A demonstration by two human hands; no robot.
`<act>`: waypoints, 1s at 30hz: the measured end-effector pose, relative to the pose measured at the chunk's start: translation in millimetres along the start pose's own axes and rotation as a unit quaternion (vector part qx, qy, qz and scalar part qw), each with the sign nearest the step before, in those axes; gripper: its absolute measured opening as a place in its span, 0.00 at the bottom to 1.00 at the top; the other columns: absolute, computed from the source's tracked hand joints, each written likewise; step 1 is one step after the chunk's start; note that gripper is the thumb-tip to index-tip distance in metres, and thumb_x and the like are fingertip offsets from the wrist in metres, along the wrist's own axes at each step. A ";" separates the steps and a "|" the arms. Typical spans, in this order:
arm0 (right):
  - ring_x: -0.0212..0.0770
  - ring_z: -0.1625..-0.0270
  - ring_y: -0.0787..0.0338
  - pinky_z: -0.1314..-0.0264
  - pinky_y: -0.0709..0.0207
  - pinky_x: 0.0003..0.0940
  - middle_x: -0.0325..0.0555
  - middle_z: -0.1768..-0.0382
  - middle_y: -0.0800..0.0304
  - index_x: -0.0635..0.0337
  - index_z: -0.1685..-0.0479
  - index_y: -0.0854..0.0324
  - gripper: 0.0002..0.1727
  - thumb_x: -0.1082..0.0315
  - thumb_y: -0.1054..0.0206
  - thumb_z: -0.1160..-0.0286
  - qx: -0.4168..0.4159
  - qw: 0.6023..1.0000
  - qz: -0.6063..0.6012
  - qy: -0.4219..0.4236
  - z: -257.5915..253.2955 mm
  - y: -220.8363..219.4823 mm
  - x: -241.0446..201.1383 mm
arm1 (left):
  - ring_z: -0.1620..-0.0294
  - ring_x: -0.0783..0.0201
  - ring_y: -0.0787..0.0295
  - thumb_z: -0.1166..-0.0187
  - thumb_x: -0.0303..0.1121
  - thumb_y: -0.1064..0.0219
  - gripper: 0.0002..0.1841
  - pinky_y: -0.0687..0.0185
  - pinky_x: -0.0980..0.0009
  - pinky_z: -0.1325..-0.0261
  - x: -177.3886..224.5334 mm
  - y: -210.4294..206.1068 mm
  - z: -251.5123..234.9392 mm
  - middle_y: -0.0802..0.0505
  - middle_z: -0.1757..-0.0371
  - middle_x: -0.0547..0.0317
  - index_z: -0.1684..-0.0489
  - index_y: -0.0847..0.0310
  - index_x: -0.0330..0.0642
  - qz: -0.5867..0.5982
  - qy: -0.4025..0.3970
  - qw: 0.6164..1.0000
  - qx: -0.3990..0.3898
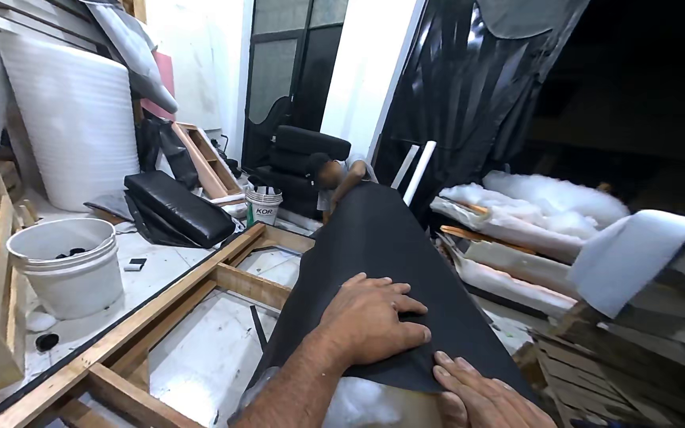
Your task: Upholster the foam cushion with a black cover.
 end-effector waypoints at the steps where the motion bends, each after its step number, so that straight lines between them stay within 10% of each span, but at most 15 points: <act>1: 0.36 0.39 0.07 0.27 0.26 0.32 0.42 0.55 0.01 0.50 0.63 0.09 0.30 0.43 0.53 0.08 0.002 1.000 0.001 0.001 -0.3 0.0 0.2 | 0.07 0.63 0.44 0.13 0.58 0.49 0.26 0.67 0.47 0.05 -0.1 0.0 -0.3 0.25 0.12 0.67 0.23 0.18 0.63 -0.001 0.000 1.000 0.001; 30: 0.37 0.35 0.08 0.25 0.25 0.38 0.42 0.49 0.01 0.50 0.59 0.08 0.27 0.45 0.50 0.08 -0.014 1.000 -0.012 -0.013 1.7 3.3 -1.5 | 0.07 0.66 0.43 0.14 0.58 0.47 0.25 0.67 0.50 0.04 -1.2 -1.7 0.3 0.23 0.14 0.70 0.24 0.17 0.65 0.004 0.008 1.000 0.005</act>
Point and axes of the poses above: each hand's wrist, its own z-axis away from the middle knuckle, its own y-axis out of the back of the hand, x = y × z, the point moved 6 cm from there along -z, towards the middle knuckle
